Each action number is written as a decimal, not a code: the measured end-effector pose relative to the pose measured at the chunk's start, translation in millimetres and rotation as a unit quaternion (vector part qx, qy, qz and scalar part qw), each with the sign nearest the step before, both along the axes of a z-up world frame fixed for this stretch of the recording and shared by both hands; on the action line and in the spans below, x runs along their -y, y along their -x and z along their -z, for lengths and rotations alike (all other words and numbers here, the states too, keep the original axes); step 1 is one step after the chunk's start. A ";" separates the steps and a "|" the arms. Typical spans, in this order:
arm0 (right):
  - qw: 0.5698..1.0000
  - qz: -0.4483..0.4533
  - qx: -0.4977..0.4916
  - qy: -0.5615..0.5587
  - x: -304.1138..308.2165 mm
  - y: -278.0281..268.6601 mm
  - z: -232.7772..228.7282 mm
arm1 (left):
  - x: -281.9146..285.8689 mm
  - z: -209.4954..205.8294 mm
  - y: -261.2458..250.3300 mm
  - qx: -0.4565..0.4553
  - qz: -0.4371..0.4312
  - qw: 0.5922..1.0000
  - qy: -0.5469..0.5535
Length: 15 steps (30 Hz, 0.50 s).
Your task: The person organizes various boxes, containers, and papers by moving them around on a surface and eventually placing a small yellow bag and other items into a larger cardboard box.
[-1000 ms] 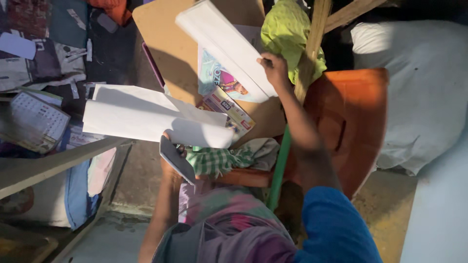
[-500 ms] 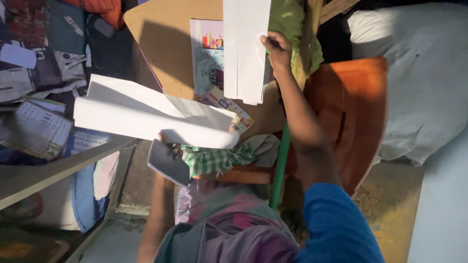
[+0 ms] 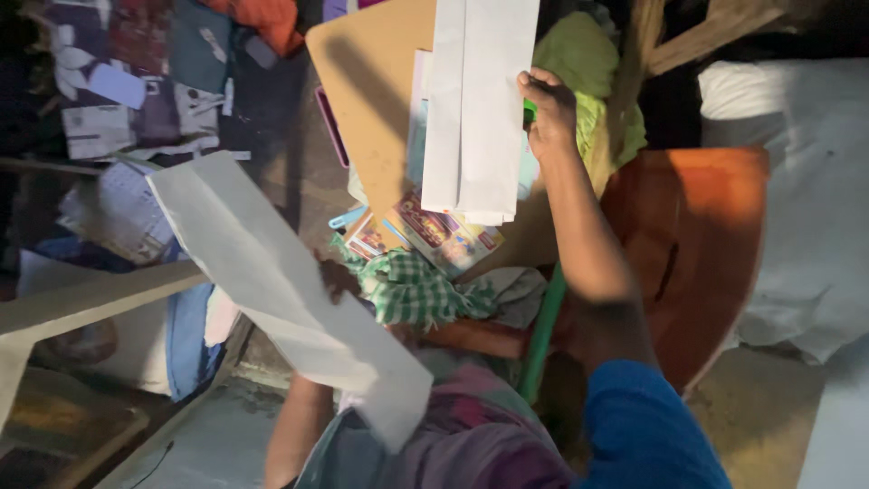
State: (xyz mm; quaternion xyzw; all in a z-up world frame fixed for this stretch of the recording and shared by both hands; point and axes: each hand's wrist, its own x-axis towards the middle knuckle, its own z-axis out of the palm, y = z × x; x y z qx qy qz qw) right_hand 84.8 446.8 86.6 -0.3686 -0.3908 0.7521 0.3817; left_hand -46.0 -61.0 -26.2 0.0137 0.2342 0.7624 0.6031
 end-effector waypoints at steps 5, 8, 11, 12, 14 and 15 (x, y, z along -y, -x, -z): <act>1.000 0.008 -0.025 -0.004 32.0 27.2 -38.7 | -32.6 -30.1 -16.0 -0.118 0.051 0.990 0.052; 0.998 -0.002 -0.036 -0.047 55.1 41.9 -57.8 | -66.1 -44.6 -23.4 -0.190 0.090 0.976 0.061; 0.997 -0.015 -0.011 -0.073 77.4 48.2 -79.4 | -80.2 -56.4 -23.7 -0.207 0.115 0.969 0.069; 0.995 -0.020 0.002 -0.098 84.2 50.2 -85.5 | -80.8 -59.3 -23.1 -0.207 0.121 0.968 0.075; 0.991 -0.029 0.017 -0.129 95.5 50.7 -96.7 | -79.9 -63.6 -23.1 -0.210 0.129 0.966 0.081; 0.990 -0.035 0.018 -0.136 99.8 51.5 -101.6 | -78.4 -65.5 -22.6 -0.210 0.133 0.965 0.083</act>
